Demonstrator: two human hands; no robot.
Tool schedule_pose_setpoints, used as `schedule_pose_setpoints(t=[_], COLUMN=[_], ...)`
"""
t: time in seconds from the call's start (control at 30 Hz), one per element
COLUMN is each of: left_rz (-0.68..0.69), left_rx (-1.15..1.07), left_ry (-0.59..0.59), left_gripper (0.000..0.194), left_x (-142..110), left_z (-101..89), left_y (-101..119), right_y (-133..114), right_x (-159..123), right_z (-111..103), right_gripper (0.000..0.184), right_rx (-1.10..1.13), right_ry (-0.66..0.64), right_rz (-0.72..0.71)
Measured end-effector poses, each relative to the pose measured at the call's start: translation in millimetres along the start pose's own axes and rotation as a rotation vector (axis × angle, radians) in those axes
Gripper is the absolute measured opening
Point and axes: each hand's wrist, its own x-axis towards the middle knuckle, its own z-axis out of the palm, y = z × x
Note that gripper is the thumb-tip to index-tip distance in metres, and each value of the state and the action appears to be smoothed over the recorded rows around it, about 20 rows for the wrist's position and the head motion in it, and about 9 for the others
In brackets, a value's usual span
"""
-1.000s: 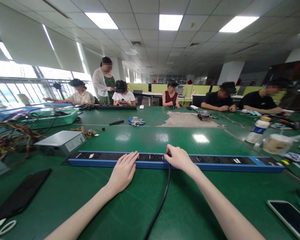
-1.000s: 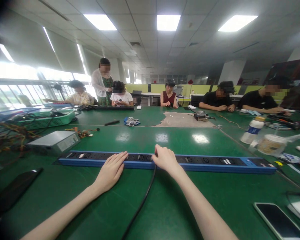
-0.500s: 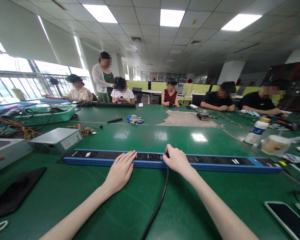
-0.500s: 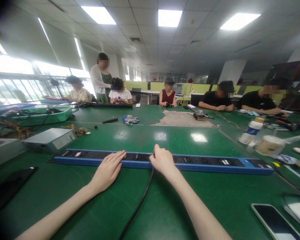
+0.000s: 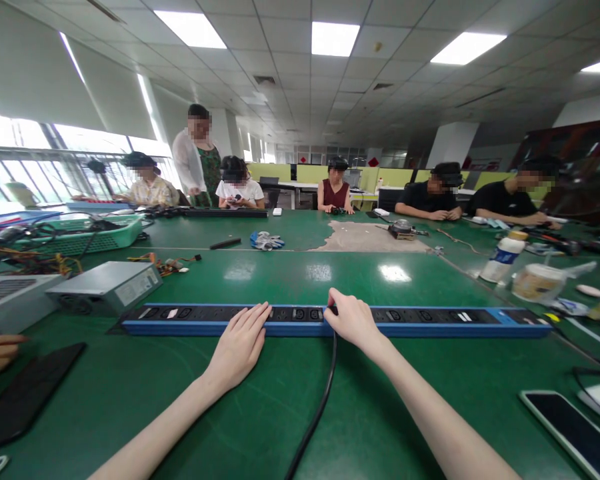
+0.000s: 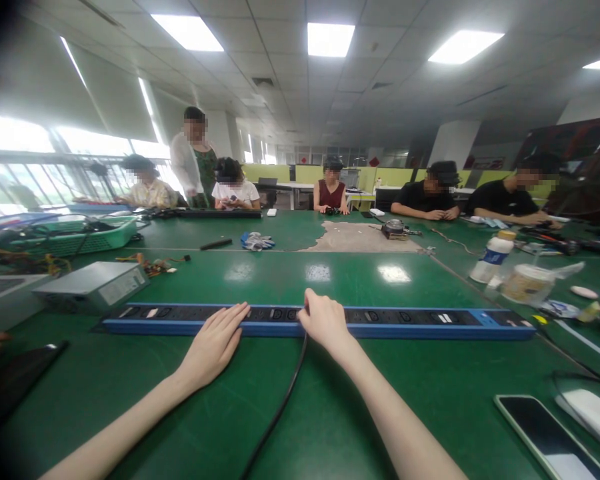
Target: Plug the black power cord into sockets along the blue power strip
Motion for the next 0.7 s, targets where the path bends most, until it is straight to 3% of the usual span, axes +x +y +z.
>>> schedule_pose_setpoints(t=[0.3,0.4,0.53,0.63,0.7], left_rz=[-0.005,-0.009,0.0,-0.004,-0.01], left_rx=[-0.019,-0.022,-0.027,-0.025,-0.021], left_ry=[0.012,0.009,0.006,0.0,-0.003], left_gripper=[0.058,0.057,0.056,0.056,0.056], left_x=[-1.8,-1.6,-1.3,-1.1,-1.1], left_z=[-0.3,0.3,1.7,2.1,2.3], left_y=[0.7,0.5,-0.1,0.6,1.4], right_y=[-4.0,-1.5,20.9,59.4,90.7], right_x=[1.1,-0.4,-17.7,-36.5,-44.6], right_z=[5.4,-24.6,-97.7,-130.5,-127.4], right_gripper=[0.017,0.019,0.031,0.034,0.031], right_rx=[0.047,0.113,0.189,0.231,0.213], right_ry=[-0.023,0.146,0.516,0.496,0.385], right_rz=[0.031,0.031,0.017,-0.015,-0.004])
